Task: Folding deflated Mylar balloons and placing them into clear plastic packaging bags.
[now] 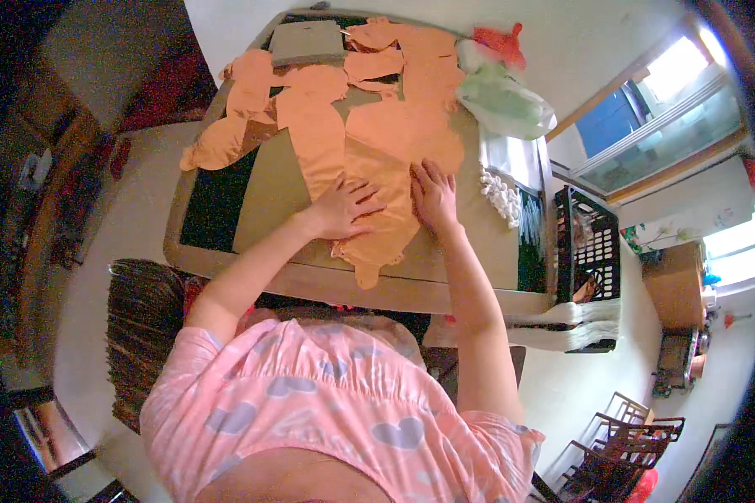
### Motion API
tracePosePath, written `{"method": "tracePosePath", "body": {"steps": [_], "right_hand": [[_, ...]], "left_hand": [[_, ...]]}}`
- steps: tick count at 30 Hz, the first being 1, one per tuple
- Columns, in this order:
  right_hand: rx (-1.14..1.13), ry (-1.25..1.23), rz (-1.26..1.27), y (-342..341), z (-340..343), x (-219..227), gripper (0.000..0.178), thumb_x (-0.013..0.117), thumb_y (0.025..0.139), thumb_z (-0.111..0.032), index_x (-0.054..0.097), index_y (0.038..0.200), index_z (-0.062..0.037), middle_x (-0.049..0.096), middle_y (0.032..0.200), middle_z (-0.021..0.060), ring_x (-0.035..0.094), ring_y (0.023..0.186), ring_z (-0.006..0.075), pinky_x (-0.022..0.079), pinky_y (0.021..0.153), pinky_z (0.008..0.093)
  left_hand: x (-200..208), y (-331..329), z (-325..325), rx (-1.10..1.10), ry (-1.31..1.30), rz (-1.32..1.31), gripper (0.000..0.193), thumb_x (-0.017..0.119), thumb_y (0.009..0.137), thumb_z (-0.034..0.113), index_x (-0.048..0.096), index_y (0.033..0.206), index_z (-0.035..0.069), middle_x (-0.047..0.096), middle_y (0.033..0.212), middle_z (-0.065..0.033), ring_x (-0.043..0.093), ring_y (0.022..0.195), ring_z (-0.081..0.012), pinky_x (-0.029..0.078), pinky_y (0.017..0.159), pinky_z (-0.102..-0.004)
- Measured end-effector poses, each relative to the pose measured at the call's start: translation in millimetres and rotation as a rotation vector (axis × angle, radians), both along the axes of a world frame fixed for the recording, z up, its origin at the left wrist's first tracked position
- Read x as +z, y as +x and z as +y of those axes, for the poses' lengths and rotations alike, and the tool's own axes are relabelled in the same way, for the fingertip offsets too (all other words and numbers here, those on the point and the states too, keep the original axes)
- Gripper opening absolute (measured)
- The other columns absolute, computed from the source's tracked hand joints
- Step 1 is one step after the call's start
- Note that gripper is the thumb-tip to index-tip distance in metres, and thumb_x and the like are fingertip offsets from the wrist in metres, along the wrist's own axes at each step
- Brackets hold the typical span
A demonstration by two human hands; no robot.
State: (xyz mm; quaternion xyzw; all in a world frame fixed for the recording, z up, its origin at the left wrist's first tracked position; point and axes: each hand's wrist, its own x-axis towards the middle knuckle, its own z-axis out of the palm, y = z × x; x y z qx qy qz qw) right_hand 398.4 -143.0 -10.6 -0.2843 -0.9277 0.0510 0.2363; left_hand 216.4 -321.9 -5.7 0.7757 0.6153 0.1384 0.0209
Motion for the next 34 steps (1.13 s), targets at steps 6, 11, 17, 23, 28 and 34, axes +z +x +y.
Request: {"method": "tracePosePath", "body": {"steps": [6, 11, 17, 23, 28, 34], "right_hand": [[0.002, -0.042, -0.084, 4.2, 7.4, 0.7, 0.041, 0.047, 0.095, -0.029, 0.049, 0.135, -0.0197, 0.043, 0.143, 0.0084, 0.036, 0.134, 0.0272, 0.024, 0.110, 0.0530], [-0.091, -0.018, -0.255, 0.4, -8.8, 15.4, 0.041, 0.046, 0.096, -0.029, 0.048, 0.135, -0.0197, 0.042, 0.144, 0.0101, 0.035, 0.135, 0.0292, 0.023, 0.110, 0.0540], [-0.019, -0.006, -0.081, 6.7, -4.8, -4.2, 0.040, 0.045, 0.095, -0.029, 0.050, 0.133, -0.0181, 0.044, 0.141, 0.0121, 0.038, 0.133, 0.0329, 0.023, 0.106, 0.0609], [-0.006, 0.016, -0.063, 6.3, -1.7, -2.0, 0.039, 0.048, 0.094, -0.028, 0.052, 0.132, -0.0175, 0.046, 0.140, 0.0122, 0.039, 0.131, 0.0317, 0.026, 0.106, 0.0598], [-0.021, -0.009, -0.057, 3.1, -6.4, -0.7, 0.039, 0.051, 0.093, -0.027, 0.052, 0.131, -0.0174, 0.047, 0.138, 0.0111, 0.040, 0.131, 0.0308, 0.026, 0.106, 0.0587], [-0.029, 0.002, -0.074, 7.8, -4.1, -3.3, 0.043, 0.052, 0.093, -0.028, 0.049, 0.134, -0.0181, 0.046, 0.139, 0.0112, 0.038, 0.132, 0.0298, 0.025, 0.107, 0.0601]], "left_hand": [[-1.6, -9.3, -9.9, 0.125, -0.046, -0.145, 0.059, 0.056, 0.087, 0.047, 0.044, 0.138, 0.019, 0.037, 0.145, -0.0138, 0.030, 0.136, -0.0325, 0.021, 0.109, -0.0573], [-16.8, -17.1, -37.4, 0.476, 0.167, -0.175, 0.050, 0.058, 0.089, 0.034, 0.047, 0.132, 0.012, 0.039, 0.141, -0.0174, 0.031, 0.136, -0.0356, 0.024, 0.108, -0.0578], [-15.7, -19.3, -24.4, 0.461, 0.170, -0.245, 0.045, 0.057, 0.089, 0.034, 0.051, 0.125, 0.008, 0.040, 0.140, -0.0179, 0.032, 0.135, -0.0354, 0.023, 0.108, -0.0596], [4.3, -6.8, 32.5, 0.339, 0.190, -0.142, 0.047, 0.058, 0.087, 0.038, 0.053, 0.125, 0.011, 0.039, 0.140, -0.0174, 0.030, 0.136, -0.0342, 0.022, 0.109, -0.0586], [-3.0, -11.9, 48.5, 0.267, -0.033, -0.074, 0.054, 0.055, 0.088, 0.044, 0.047, 0.136, 0.019, 0.034, 0.147, -0.0150, 0.023, 0.140, -0.0321, 0.017, 0.112, -0.0564], [-7.5, -10.9, 48.4, 0.271, -0.090, -0.068, 0.062, 0.047, 0.090, 0.054, 0.041, 0.141, 0.020, 0.029, 0.151, -0.0111, 0.018, 0.143, -0.0294, 0.013, 0.114, -0.0552]]}}
